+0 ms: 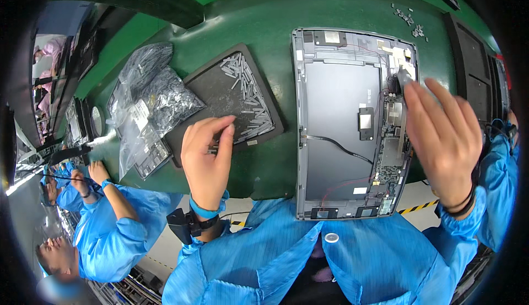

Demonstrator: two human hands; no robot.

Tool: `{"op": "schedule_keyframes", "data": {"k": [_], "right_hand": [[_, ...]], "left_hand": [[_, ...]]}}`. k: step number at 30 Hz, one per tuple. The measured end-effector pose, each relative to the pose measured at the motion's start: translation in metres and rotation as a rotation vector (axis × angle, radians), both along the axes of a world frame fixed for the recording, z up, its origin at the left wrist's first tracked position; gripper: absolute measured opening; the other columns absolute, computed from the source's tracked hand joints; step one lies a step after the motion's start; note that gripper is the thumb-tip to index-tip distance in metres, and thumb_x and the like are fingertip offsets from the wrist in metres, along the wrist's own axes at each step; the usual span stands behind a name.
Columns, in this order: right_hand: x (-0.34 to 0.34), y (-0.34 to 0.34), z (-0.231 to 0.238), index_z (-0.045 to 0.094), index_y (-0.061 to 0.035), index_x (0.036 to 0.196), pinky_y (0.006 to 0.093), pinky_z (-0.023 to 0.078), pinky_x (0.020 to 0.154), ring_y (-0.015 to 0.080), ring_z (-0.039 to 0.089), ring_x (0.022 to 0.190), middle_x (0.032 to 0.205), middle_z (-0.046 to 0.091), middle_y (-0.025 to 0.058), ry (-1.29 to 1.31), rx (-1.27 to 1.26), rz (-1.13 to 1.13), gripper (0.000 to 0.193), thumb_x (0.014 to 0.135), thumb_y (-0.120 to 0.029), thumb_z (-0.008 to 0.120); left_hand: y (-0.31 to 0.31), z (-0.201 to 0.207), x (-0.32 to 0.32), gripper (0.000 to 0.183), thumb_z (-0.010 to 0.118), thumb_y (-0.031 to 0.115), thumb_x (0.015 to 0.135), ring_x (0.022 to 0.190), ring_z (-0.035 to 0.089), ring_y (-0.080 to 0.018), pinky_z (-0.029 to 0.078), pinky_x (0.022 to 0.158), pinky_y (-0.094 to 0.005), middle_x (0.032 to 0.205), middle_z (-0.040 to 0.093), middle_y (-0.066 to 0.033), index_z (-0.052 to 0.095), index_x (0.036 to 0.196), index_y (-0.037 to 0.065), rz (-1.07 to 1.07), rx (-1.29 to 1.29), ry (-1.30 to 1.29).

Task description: The worker is assembling internal components and ribbon cables of a tablet device at a factory production line.

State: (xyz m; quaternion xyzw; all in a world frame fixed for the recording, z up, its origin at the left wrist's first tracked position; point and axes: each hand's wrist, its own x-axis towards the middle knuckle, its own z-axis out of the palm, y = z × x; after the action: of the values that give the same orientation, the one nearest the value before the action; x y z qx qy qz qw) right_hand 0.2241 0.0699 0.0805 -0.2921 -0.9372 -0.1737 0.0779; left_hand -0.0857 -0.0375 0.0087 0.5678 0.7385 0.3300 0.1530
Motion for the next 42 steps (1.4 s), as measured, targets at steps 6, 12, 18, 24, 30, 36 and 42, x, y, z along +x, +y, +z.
{"op": "schedule_keyframes", "data": {"k": [6, 12, 18, 24, 30, 36, 42], "right_hand": [[0.008, -0.027, -0.013, 0.068, 0.0004, 0.099, 0.037, 0.051, 0.074, 0.0312, 0.065, 0.102, 0.116, 0.067, 0.0144, 0.081, -0.188, -0.06, 0.034, 0.068, -0.01, 0.075], [0.052, 0.024, -0.019, 0.071, -0.0031, 0.094, 0.0346, 0.052, 0.068, 0.0257, 0.067, 0.084, 0.095, 0.071, 0.0083, 0.538, -0.223, -0.08, 0.021, 0.074, -0.01, 0.074], [0.107, 0.104, -0.08, 0.071, -0.0051, 0.094, 0.0367, 0.052, 0.071, 0.0287, 0.065, 0.08, 0.091, 0.07, 0.0099, 0.659, -0.342, -0.425, 0.015, 0.079, -0.009, 0.07], [0.106, 0.13, -0.093, 0.069, -0.0035, 0.09, 0.0389, 0.052, 0.07, 0.0324, 0.064, 0.074, 0.081, 0.068, 0.0112, 0.574, -0.223, -0.365, 0.012, 0.08, -0.009, 0.067], [0.097, 0.128, -0.091, 0.069, -0.0016, 0.09, 0.0364, 0.053, 0.069, 0.0304, 0.067, 0.074, 0.081, 0.069, 0.0153, 0.68, -0.422, -0.644, 0.013, 0.083, -0.011, 0.065], [0.081, 0.125, -0.094, 0.068, -0.0005, 0.087, 0.0388, 0.052, 0.069, 0.0327, 0.066, 0.075, 0.08, 0.066, 0.0164, 0.685, -0.405, -0.657, 0.011, 0.082, -0.01, 0.065], [0.09, 0.126, -0.109, 0.062, 0.0001, 0.087, 0.0418, 0.05, 0.073, 0.0365, 0.061, 0.082, 0.084, 0.062, 0.0178, 0.585, -0.289, -0.616, 0.008, 0.083, -0.007, 0.062]], "left_hand": [[0.026, -0.01, 0.0, 0.015, 0.073, 0.003, 0.076, 0.086, 0.06, -0.0307, 0.048, 0.078, -0.0381, 0.089, 0.064, -0.0131, 0.07, 0.09, 0.002, -0.205, 0.013, 0.214], [0.025, -0.008, -0.003, 0.011, 0.07, 0.001, 0.078, 0.087, 0.058, -0.0318, 0.047, 0.079, -0.039, 0.089, 0.062, -0.0131, 0.067, 0.088, 0.001, -0.25, -0.126, 0.249], [0.018, -0.012, 0.01, 0.007, 0.062, -0.008, 0.087, 0.082, 0.067, -0.0235, 0.056, 0.072, -0.0298, 0.099, 0.068, -0.0157, 0.062, 0.092, -0.005, -0.121, 0.079, -0.025], [0.029, 0.01, 0.06, 0.016, 0.055, -0.007, 0.092, 0.077, 0.063, -0.0173, 0.054, 0.069, -0.0278, 0.094, 0.064, -0.0147, 0.059, 0.108, -0.009, -0.069, 0.253, -0.398], [0.049, 0.018, 0.094, 0.014, 0.055, -0.012, 0.089, 0.077, 0.064, -0.02, 0.055, 0.067, -0.0282, 0.099, 0.06, -0.017, 0.064, 0.1, -0.01, -0.356, 0.215, -0.46], [0.047, 0.009, 0.092, 0.016, 0.058, -0.01, 0.089, 0.077, 0.064, -0.0175, 0.054, 0.068, -0.026, 0.101, 0.061, -0.016, 0.065, 0.103, -0.008, -0.432, 0.176, -0.437], [0.048, 0.008, 0.096, 0.017, 0.06, -0.01, 0.088, 0.076, 0.063, -0.016, 0.052, 0.066, -0.025, 0.099, 0.063, -0.0148, 0.067, 0.102, -0.006, -0.418, 0.213, -0.451]]}}
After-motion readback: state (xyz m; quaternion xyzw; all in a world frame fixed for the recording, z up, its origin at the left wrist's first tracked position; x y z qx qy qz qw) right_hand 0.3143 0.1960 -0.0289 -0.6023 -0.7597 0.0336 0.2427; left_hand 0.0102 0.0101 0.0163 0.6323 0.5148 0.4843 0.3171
